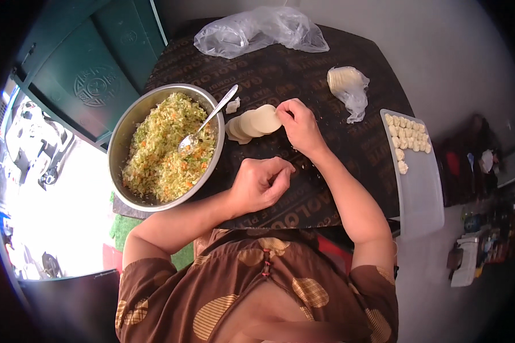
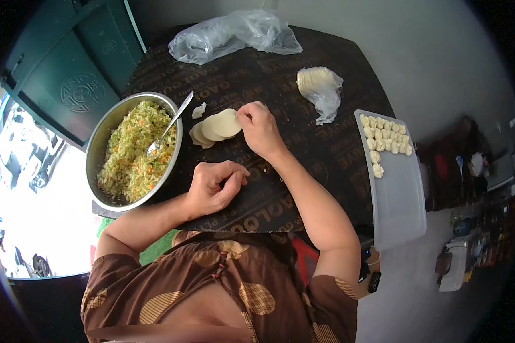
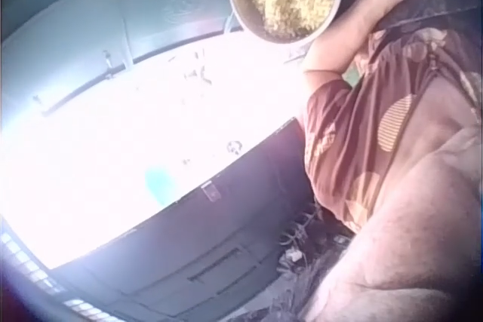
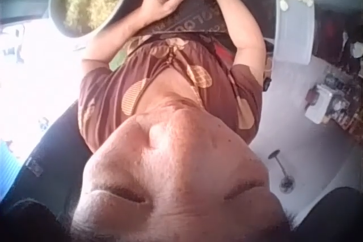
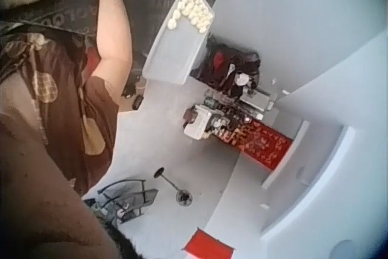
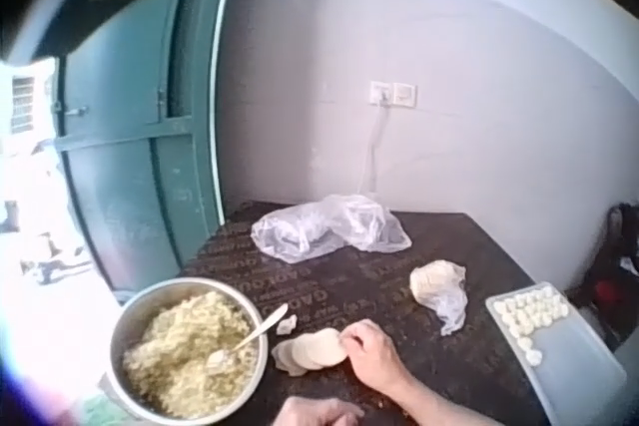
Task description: Making dumplings by filling dough wrappers with a vegetable mixture and folding them.
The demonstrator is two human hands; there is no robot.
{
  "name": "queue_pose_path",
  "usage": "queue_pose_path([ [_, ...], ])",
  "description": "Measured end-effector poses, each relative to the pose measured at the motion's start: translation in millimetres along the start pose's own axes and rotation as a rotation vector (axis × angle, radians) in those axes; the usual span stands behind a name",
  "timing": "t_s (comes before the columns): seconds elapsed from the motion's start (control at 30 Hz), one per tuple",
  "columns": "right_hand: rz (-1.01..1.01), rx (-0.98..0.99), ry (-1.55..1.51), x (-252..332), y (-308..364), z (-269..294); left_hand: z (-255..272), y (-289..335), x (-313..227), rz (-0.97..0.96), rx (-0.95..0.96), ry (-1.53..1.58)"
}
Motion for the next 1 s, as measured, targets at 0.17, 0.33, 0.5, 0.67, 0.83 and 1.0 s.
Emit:
queue_pose_path([
  [0.17, -0.032, 0.024, -0.038, -1.4, 0.4, 3.2, 1.2, 3.7, 34.2, 0.378, -0.034, 0.249],
  [0.33, -0.094, 0.063, -0.01, 5.6, 1.7, 6.0, 4.1, 2.3, 38.9, 0.431, -0.079, 0.278],
  [0.5, -0.093, 0.127, -0.179, 8.5, 2.8, 4.3, 2.9, 0.4, 39.6, 0.426, -0.089, 0.299],
  [0.67, -0.081, 0.268, -0.286, 19.0, 1.6, 13.9, 5.3, 5.1, 50.6, 0.52, -0.17, 0.367],
  [0.83, -0.027, 0.434, -0.281, 35.9, 3.8, 31.2, 15.6, 8.4, 60.3, 0.548, -0.312, 0.468],
  [1.0, -0.048, 0.528, -0.544, 40.8, 13.7, 33.4, 16.0, -3.6, 56.3, 0.422, -0.303, 0.455],
])
Point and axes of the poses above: each hand's wrist, its own y-axis away from the middle knuckle, its own z-axis out of the back of the hand, x = y × z, the point moved 9 cm from there along -y, towards the middle knuckle, and after that the axes turned 9 degrees about y, right-handed, at the moved point
